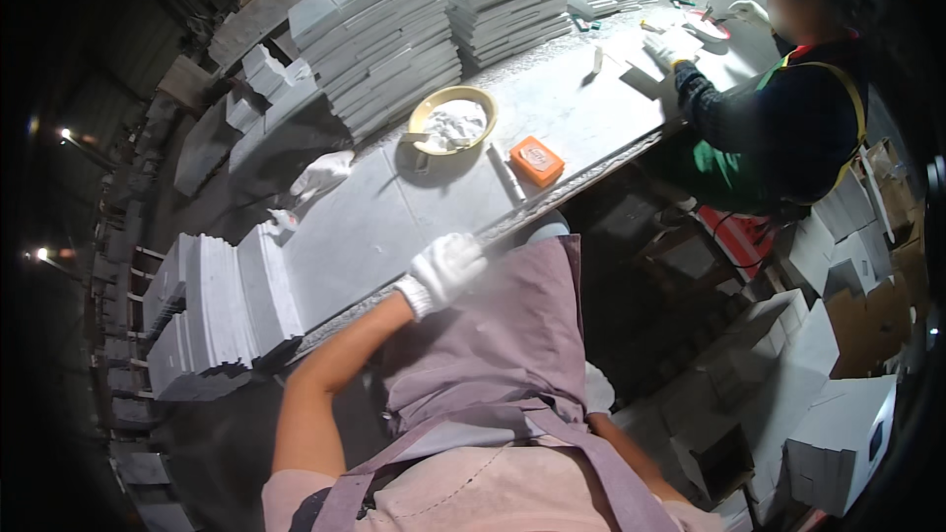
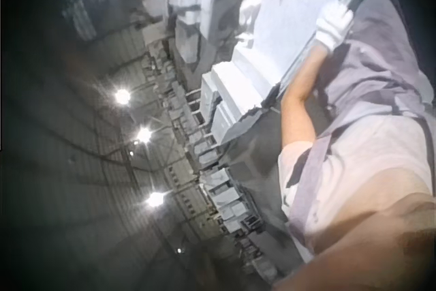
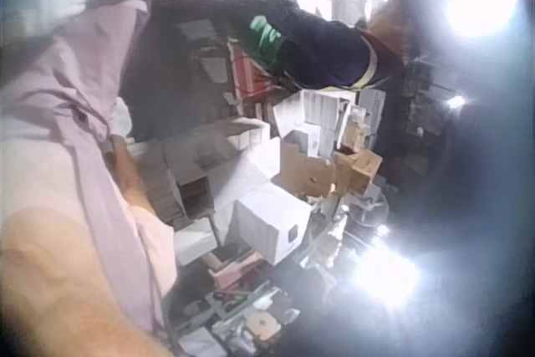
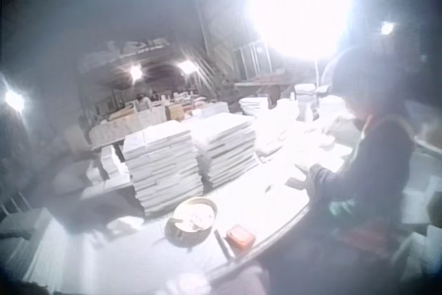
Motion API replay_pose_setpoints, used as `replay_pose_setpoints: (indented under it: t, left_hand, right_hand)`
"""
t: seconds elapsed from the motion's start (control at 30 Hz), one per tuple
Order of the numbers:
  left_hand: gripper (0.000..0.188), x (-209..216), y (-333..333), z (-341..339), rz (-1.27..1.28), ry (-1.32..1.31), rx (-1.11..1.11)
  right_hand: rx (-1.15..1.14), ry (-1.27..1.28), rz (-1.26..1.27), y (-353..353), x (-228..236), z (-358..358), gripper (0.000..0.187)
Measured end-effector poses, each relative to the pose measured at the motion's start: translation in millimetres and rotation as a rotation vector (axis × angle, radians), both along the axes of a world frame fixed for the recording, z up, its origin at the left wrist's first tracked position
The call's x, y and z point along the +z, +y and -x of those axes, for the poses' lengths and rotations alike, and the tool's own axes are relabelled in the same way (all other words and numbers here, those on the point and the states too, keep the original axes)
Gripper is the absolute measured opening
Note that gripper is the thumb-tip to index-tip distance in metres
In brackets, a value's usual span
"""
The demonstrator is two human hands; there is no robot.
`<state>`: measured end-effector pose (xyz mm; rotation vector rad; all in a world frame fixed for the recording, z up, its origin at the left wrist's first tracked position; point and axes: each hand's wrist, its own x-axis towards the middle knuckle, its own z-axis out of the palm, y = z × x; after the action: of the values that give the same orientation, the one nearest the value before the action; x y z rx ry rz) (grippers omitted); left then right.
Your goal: The person applies a small amount of liquid to a white stone tile, spreads it with a metal scraper, and then wipes the surface with a cloth. They repeat this process on multiple tiles, stacking the finished tiles to the side.
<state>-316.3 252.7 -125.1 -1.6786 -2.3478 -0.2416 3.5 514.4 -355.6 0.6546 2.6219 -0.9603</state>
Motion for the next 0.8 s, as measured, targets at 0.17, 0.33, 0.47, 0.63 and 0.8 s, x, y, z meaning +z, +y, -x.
replay_pose_setpoints:
  t: [0.17, 0.33, 0.47, 0.63, 0.8]
  left_hand:
    - [0.046, -6.4, -13.4, 28.6, 0.042, 0.162, -0.142]
    - [0.045, -4.5, -14.4, 35.6, 0.115, 0.111, -0.209]
    - [0.053, -11.0, -18.6, 37.3, 0.046, 0.147, -0.225]
    - [0.062, -22.1, -31.5, 38.8, 0.069, 0.11, -0.221]
    - [0.058, -23.1, -33.2, 39.3, 0.133, 0.068, -0.179]
  right_hand:
    - [-0.002, -0.036, -0.008, 4.1, -16.0, -15.0, 0.04]
    - [-0.051, -0.032, -0.001, 4.9, -29.5, -21.8, 0.04]
    - [-0.094, -0.029, -0.027, 6.7, -43.1, -23.1, 0.04]
    - [-0.145, -0.041, -0.048, 4.7, -66.4, -30.5, 0.041]
    - [-0.203, -0.032, -0.063, 0.7, -99.9, -34.5, 0.041]
